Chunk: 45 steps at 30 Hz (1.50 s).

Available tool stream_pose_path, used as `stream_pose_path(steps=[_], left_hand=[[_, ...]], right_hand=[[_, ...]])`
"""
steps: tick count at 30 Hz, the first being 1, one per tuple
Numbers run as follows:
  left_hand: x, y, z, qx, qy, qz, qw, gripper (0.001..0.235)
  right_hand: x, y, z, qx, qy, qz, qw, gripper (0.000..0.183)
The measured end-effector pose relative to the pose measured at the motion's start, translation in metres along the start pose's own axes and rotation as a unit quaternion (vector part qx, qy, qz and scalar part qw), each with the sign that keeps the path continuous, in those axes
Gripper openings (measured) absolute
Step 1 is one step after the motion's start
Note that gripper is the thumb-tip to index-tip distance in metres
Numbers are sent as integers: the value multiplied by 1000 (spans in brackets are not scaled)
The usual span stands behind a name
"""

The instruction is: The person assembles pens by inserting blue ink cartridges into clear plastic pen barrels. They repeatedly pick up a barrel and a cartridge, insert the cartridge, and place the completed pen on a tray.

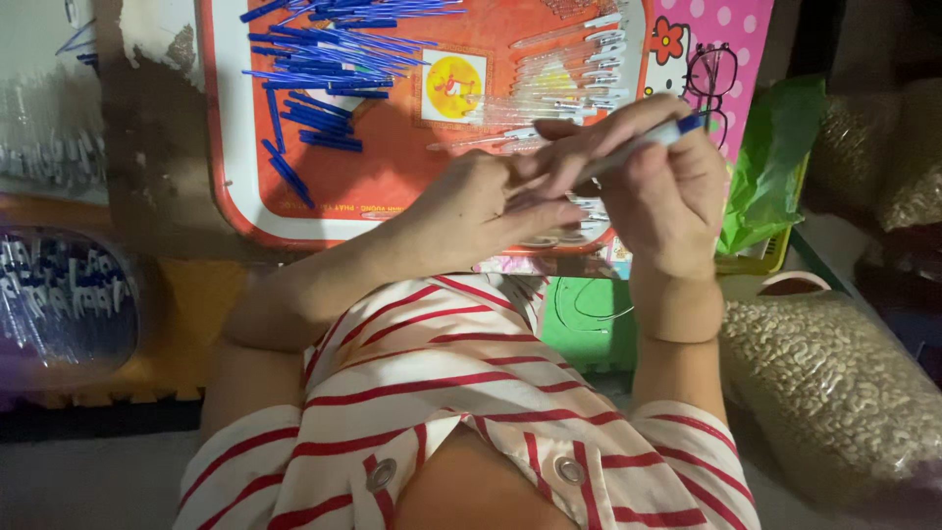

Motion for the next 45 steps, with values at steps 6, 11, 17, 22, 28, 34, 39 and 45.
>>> stream_pose_path(steps=[6, 11, 17, 22, 28, 34, 39, 45], left_hand=[[10, -19, -10, 91, 0, 66, 994, 24], [16, -21, -9, 86, 41, 64, 993, 26], [17, -13, -13, 107, 26, 73, 991, 33], [12, -13, -14, 49, 54, 81, 994, 28], [10, -15, -18, 33, 63, 91, 993, 19], [8, -30, -21, 59, 61, 92, 992, 19], [10, -26, -21, 34, 68, 90, 993, 22], [16, -27, -24, 57, 40, 114, 991, 29]], right_hand=[[-2, 5, 29, -47, 72, 272, 958, 57], [-8, 12, 35, -64, 118, 330, 934, 49], [-3, 21, 26, -56, 108, 358, 926, 33], [1, 40, 9, -26, 109, 269, 957, 36], [-7, 40, -1, -10, 93, 151, 984, 40], [-9, 44, 0, -21, 95, 183, 978, 39], [0, 47, -2, -50, 96, 247, 963, 40], [-2, 45, 3, -70, 13, 468, 881, 69]])
Point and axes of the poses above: each hand's wrist, its own z-axis towards the middle knuckle, its own x-axis out of the back of the hand, y = z × x, the point moved 5 cm from there along z, towards the middle knuckle, and after that the axes turned 8 degrees about -y, right-handed, at the moved point
